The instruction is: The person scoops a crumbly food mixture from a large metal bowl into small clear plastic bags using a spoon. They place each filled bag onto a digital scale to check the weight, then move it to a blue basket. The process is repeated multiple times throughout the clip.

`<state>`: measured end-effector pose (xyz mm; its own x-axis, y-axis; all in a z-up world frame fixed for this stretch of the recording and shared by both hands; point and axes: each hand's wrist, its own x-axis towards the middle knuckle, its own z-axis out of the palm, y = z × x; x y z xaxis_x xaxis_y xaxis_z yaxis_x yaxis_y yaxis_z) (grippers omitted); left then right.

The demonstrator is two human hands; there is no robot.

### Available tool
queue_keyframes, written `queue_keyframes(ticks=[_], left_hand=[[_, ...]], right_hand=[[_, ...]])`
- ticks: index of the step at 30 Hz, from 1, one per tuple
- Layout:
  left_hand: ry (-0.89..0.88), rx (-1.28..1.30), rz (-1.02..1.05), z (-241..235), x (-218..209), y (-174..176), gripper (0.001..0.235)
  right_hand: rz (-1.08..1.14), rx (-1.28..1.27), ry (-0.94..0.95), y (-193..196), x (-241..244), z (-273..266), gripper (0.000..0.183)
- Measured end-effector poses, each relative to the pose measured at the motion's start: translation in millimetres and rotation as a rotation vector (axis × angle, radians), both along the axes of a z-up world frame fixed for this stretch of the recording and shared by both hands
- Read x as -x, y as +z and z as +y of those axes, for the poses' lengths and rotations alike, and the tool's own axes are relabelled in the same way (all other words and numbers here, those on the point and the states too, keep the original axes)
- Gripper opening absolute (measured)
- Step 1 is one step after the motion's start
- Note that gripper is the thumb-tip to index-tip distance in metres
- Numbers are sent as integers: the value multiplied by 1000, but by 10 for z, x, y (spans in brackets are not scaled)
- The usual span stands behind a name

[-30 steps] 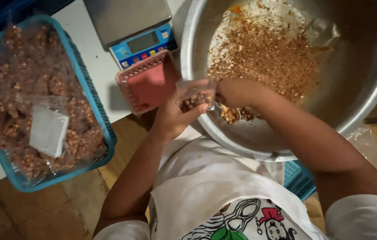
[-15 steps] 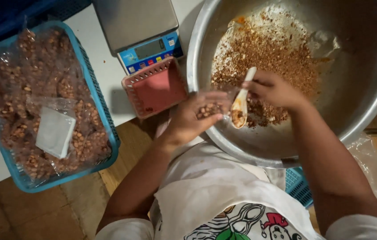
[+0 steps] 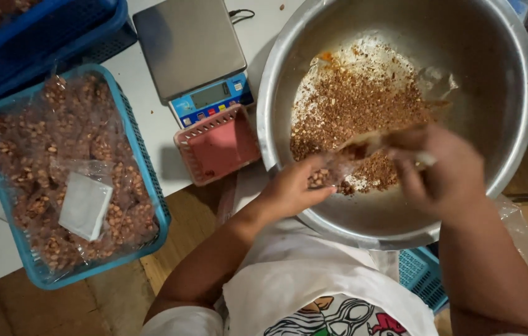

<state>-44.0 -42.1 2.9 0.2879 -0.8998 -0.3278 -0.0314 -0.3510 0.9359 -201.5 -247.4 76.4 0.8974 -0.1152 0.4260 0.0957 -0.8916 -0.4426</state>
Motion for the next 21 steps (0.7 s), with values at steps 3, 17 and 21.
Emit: queue_keyframes(ticks=[3, 17, 21], left_hand=[[-33, 34, -25, -36, 13, 22, 61], [-37, 677, 474, -160, -236, -138, 43], [-3, 544, 280, -152, -291, -171, 43]], right_hand=[[-149, 108, 133, 190, -66, 113, 16], [829, -193, -423, -844, -245, -64, 21], [701, 210, -168, -1704, -299, 1, 25]])
